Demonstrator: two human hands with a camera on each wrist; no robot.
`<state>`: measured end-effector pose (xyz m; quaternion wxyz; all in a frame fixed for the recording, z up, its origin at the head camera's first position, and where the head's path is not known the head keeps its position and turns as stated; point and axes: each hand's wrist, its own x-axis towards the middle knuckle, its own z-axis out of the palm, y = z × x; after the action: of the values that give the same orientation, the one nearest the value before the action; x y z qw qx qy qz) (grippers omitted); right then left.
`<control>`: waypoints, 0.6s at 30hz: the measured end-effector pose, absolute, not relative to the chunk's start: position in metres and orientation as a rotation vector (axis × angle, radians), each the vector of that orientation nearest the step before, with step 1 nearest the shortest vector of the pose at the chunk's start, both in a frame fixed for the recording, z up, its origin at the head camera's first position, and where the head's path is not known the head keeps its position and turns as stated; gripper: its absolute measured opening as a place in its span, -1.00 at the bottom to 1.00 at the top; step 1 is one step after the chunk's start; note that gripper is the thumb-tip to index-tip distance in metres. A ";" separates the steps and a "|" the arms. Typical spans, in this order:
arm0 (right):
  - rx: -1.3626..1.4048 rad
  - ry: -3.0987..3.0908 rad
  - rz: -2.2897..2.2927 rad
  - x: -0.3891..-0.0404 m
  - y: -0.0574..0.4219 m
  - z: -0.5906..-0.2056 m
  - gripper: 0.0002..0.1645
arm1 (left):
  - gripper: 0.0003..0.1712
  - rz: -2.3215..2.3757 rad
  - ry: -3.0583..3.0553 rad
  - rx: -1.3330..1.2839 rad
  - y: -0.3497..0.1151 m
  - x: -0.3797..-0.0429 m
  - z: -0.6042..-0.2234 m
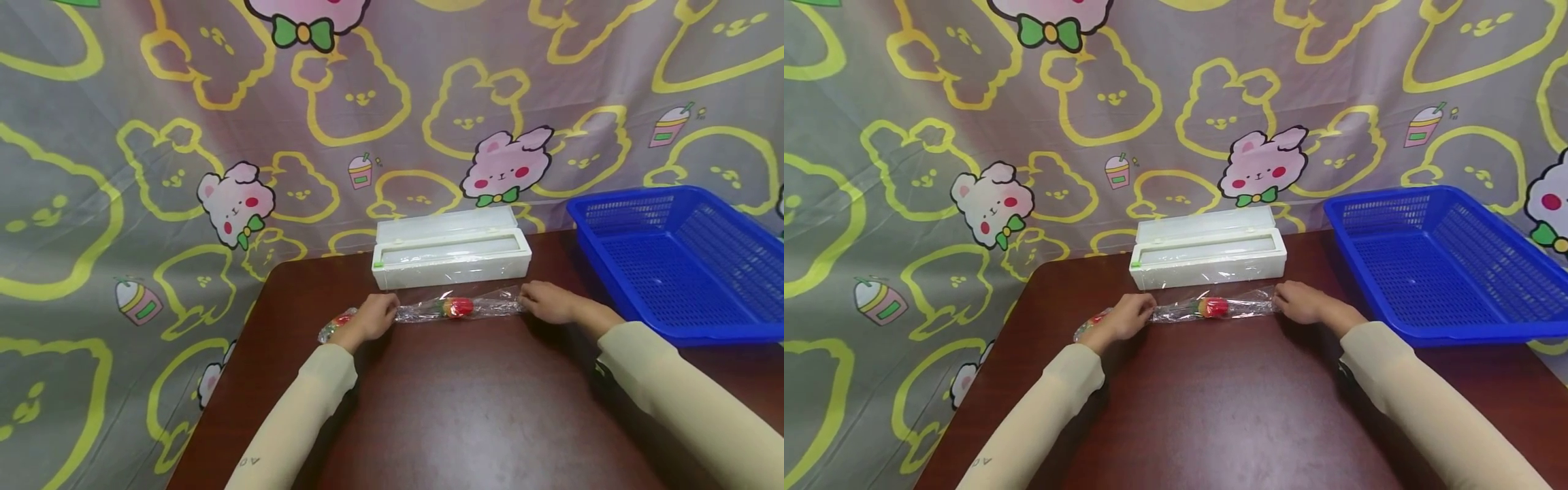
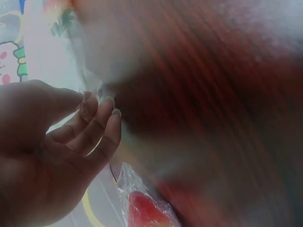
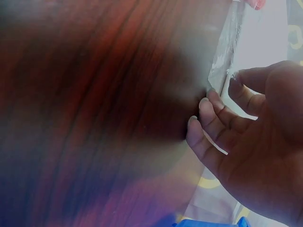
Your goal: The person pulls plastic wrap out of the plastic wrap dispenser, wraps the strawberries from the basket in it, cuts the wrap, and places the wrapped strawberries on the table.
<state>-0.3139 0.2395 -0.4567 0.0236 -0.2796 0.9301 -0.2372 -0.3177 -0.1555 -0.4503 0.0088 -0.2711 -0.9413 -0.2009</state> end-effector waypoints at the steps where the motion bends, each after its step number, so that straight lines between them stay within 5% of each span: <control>1: -0.850 2.878 -0.726 -0.315 0.239 -0.457 -0.81 | -0.88 -0.612 -2.955 -0.837 -0.154 -0.319 -0.451; 11: -0.698 2.906 -0.659 -0.320 0.233 -0.450 -0.82 | -0.78 -0.580 -2.981 -0.755 -0.156 -0.330 -0.460; 18: -0.685 3.049 -0.526 -0.299 0.234 -0.441 -0.69 | -0.60 -0.374 -2.940 -0.709 -0.156 -0.303 -0.438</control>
<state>-0.2993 0.2339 -0.4408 -0.0135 -0.2160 0.9621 -0.1658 -0.3029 -0.1560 -0.4380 0.0472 -0.2324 -0.9637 -0.1226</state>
